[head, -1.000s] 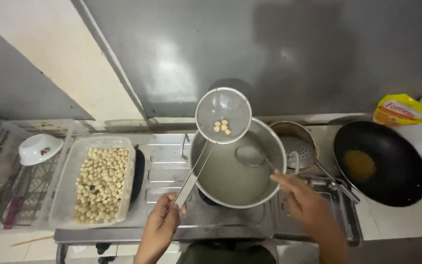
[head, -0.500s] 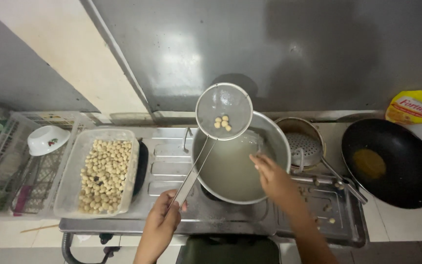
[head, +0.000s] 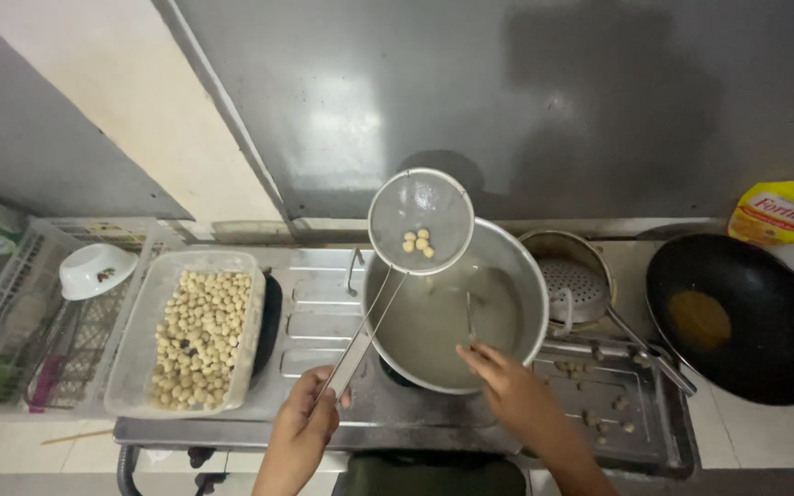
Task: Transferring small dough balls into a pot for cooking and then scooping them out onto a tray.
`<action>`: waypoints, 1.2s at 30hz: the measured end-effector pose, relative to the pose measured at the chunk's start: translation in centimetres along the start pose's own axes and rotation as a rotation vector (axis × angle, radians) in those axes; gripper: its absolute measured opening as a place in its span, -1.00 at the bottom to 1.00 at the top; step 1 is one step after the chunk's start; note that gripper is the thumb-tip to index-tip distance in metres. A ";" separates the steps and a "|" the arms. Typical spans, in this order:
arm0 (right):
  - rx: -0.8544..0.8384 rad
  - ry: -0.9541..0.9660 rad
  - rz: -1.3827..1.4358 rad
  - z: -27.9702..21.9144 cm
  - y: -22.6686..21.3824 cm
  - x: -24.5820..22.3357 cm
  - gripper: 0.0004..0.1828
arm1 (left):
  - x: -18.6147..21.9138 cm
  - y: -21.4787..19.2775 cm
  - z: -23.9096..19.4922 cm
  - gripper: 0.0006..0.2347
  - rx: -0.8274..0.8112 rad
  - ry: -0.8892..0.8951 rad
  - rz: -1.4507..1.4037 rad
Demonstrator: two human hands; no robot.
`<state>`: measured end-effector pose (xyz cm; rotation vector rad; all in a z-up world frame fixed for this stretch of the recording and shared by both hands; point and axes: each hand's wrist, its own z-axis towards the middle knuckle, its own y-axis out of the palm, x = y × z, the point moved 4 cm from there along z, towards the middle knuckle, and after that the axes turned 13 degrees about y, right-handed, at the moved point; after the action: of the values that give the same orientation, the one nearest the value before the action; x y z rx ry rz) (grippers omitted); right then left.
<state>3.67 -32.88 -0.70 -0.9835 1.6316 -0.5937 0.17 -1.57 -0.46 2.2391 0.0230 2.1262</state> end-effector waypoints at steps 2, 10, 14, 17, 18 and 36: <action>0.046 -0.043 -0.005 -0.4 -0.2 -0.3 -0.31 | -0.3 -0.2 0.1 -0.76 -0.003 0.010 0.003; -0.045 -0.010 -0.033 -1.8 -0.2 -1.4 -0.40 | -0.6 -0.4 0.0 -0.74 -0.029 0.020 -0.026; 0.051 -0.092 0.011 -3.0 -1.0 -2.4 -0.48 | -0.1 -0.4 0.1 -0.75 -0.032 0.018 -0.034; -0.008 -0.062 0.046 -3.9 -1.7 -2.9 -0.47 | 0.3 -0.5 -0.1 -0.75 -0.031 0.010 -0.029; -0.046 -0.062 0.080 -4.2 -1.9 -3.2 -0.45 | 0.4 -0.6 -0.2 -0.76 -0.032 0.016 -0.027; 0.463 -0.169 0.273 -2.4 -7.0 -2.3 -0.65 | 0.2 -2.0 -0.3 -0.73 -0.014 -0.015 -0.046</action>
<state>3.63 -34.97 6.77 -0.4494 1.3625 -0.6438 -0.09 0.48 -0.32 2.2242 0.0591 2.0800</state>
